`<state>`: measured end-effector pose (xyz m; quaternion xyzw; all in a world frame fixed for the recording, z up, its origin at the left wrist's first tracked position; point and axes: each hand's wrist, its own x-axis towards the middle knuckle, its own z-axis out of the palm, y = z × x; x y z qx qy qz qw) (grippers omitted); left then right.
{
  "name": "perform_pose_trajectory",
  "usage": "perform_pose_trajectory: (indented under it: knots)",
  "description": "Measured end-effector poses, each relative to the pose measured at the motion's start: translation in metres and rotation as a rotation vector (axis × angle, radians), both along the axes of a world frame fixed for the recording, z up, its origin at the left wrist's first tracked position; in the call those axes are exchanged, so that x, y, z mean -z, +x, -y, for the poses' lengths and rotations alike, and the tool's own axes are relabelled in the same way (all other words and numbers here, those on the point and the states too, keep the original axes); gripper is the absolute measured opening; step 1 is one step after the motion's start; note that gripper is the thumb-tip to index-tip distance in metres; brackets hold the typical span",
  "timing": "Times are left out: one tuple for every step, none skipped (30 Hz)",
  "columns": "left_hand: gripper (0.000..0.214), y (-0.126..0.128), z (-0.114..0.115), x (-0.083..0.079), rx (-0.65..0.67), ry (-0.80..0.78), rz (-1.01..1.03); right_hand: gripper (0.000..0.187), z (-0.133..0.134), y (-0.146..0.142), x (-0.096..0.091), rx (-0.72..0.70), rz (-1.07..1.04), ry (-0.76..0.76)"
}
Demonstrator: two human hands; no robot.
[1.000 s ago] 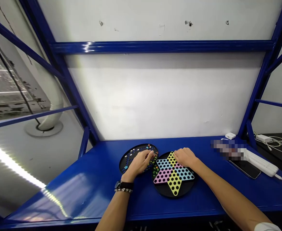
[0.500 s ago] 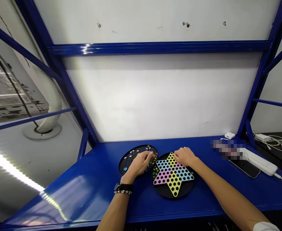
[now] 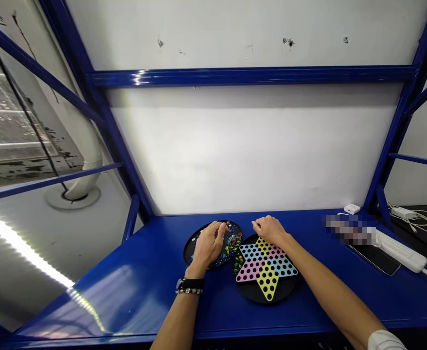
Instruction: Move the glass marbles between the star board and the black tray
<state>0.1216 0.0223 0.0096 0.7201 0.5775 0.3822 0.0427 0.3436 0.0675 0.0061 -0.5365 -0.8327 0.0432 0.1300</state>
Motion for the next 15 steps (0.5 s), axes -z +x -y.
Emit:
perform_pose_trajectory:
  knots:
    - [0.048,-0.001,0.0,-0.001,-0.023,0.029,0.003,0.057,-0.004,-0.015,-0.001,-0.016,0.0,-0.022]
    - [0.047,-0.002,0.001,-0.001,-0.039,0.053,0.006,0.055,-0.008,-0.03,-0.001,-0.033,-0.005,-0.029]
    - [0.047,-0.003,0.001,-0.001,-0.047,0.071,0.01,0.052,-0.012,-0.046,-0.001,-0.035,-0.012,-0.026]
    - [0.047,-0.003,0.002,-0.001,-0.048,0.084,0.014,0.049,-0.016,-0.06,0.0,-0.04,-0.013,-0.032]
    - [0.047,-0.004,0.002,-0.002,-0.047,0.093,0.018,0.047,-0.019,-0.073,0.001,-0.037,-0.014,-0.038]
    - [0.047,-0.004,0.002,-0.002,-0.045,0.098,0.02,0.045,-0.021,-0.084,0.002,-0.039,-0.015,-0.043]
    - [0.047,-0.005,0.003,-0.002,-0.042,0.1,0.021,0.043,-0.024,-0.093,0.003,-0.046,-0.011,-0.044]
    - [0.047,-0.005,0.003,-0.002,-0.038,0.1,0.022,0.042,-0.026,-0.099,0.005,-0.054,-0.003,-0.047]
    - [0.047,-0.005,0.003,-0.002,-0.034,0.098,0.022,0.039,-0.028,-0.104,0.006,-0.063,0.008,-0.06]
    - [0.047,-0.006,0.003,-0.003,-0.028,0.094,0.023,0.037,-0.03,-0.106,0.007,-0.073,0.02,-0.079]
    - [0.047,-0.005,0.003,-0.003,-0.022,0.089,0.024,0.035,-0.031,-0.107,0.008,-0.081,0.03,-0.101]
    - [0.047,-0.005,0.003,-0.003,-0.016,0.084,0.027,0.033,-0.033,-0.108,0.009,-0.089,0.037,-0.123]
    - [0.047,-0.005,0.003,-0.004,-0.01,0.081,0.031,0.032,-0.033,-0.108,0.01,-0.096,0.042,-0.141]
    - [0.046,-0.004,0.003,-0.004,-0.003,0.08,0.035,0.032,-0.034,-0.107,0.011,-0.104,0.043,-0.151]
    - [0.046,-0.004,0.004,-0.005,0.003,0.081,0.04,0.032,-0.034,-0.107,0.012,-0.111,0.041,-0.154]
